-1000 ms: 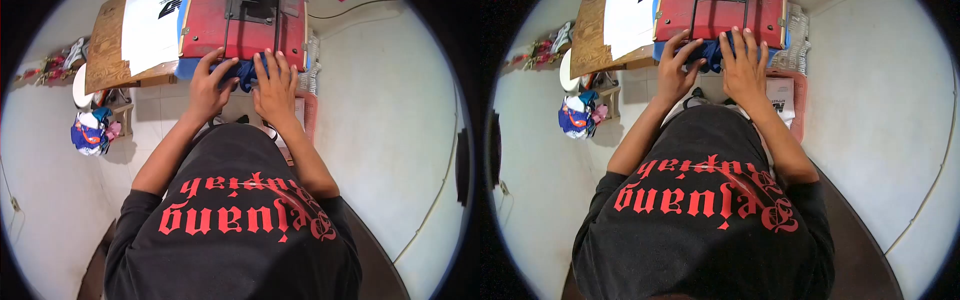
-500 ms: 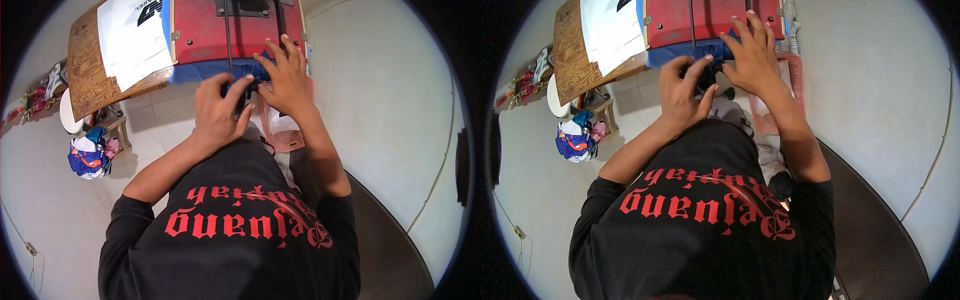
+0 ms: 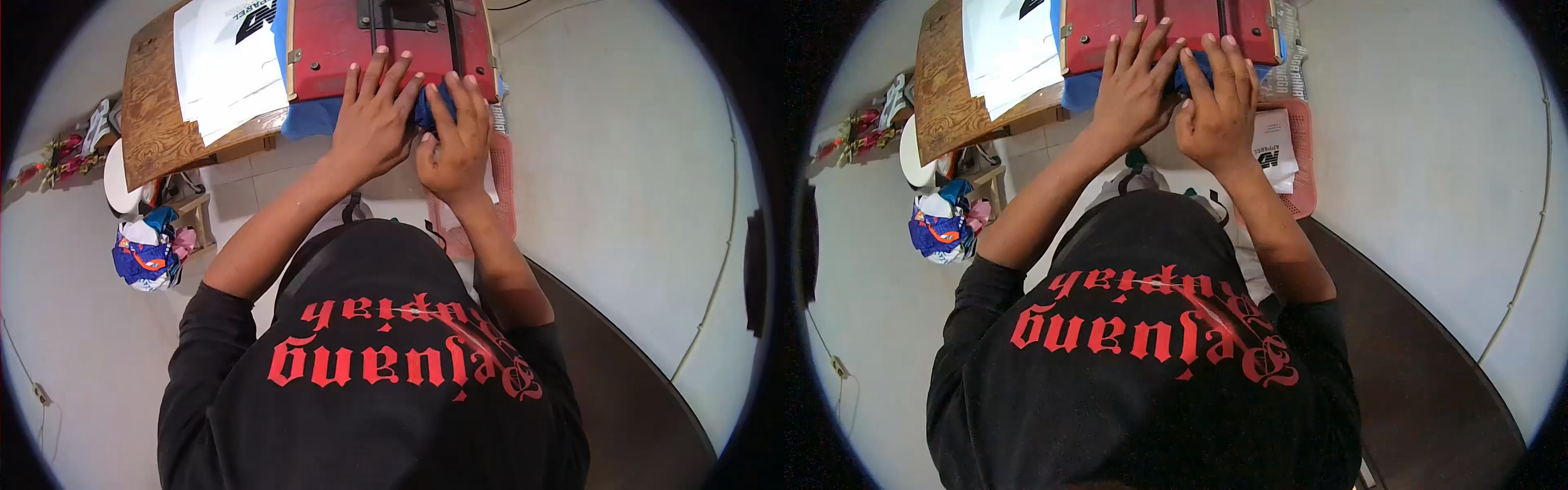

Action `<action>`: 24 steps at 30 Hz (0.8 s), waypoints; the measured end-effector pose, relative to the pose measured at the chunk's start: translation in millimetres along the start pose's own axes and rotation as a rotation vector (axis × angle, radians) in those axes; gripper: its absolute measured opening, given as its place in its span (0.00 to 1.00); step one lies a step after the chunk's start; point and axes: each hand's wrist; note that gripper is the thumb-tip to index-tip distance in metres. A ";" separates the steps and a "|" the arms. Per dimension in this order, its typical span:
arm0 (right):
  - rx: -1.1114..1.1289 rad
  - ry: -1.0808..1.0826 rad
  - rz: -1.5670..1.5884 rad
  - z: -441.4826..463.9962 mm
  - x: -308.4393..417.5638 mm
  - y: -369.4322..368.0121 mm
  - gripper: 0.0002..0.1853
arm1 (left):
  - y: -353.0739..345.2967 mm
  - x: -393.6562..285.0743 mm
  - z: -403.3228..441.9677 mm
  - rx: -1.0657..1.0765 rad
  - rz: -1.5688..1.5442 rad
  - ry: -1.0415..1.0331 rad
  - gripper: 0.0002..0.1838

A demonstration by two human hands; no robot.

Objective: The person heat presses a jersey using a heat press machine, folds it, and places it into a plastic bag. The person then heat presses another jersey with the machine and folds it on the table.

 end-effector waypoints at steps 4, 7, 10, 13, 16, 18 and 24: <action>0.305 -0.013 -0.211 -9.0 -6.7 -0.5 0.39 | 11.3 -9.6 0.4 -0.056 0.031 0.140 0.50; 0.332 -0.021 -0.236 4.0 -4.9 4.1 0.38 | 18.1 -17.3 0.6 -0.011 0.120 0.067 0.53; 0.306 0.037 -0.312 18.7 -12.6 -0.6 0.32 | 7.4 -19.2 -1.2 -0.025 0.160 0.056 0.53; 0.249 0.108 -0.327 30.2 -32.9 -13.7 0.28 | -3.8 -19.5 7.3 -0.064 0.296 0.099 0.47; 0.123 0.158 -0.298 26.1 -40.3 -23.2 0.27 | -19.9 -16.0 13.4 -0.155 0.288 0.114 0.43; -0.016 0.199 -0.266 21.3 -42.8 -28.9 0.25 | -24.2 -16.6 12.6 -0.181 0.255 0.124 0.41; 0.111 0.132 -0.218 21.5 -51.2 -32.9 0.26 | -25.7 -9.1 12.7 -0.224 0.210 0.061 0.45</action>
Point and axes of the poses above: each hand's wrist, its own z-axis towards the middle knuckle, its own y-axis out of the back of the hand, x = y × z, and after that the axes turned 15 degrees about z, right-handed
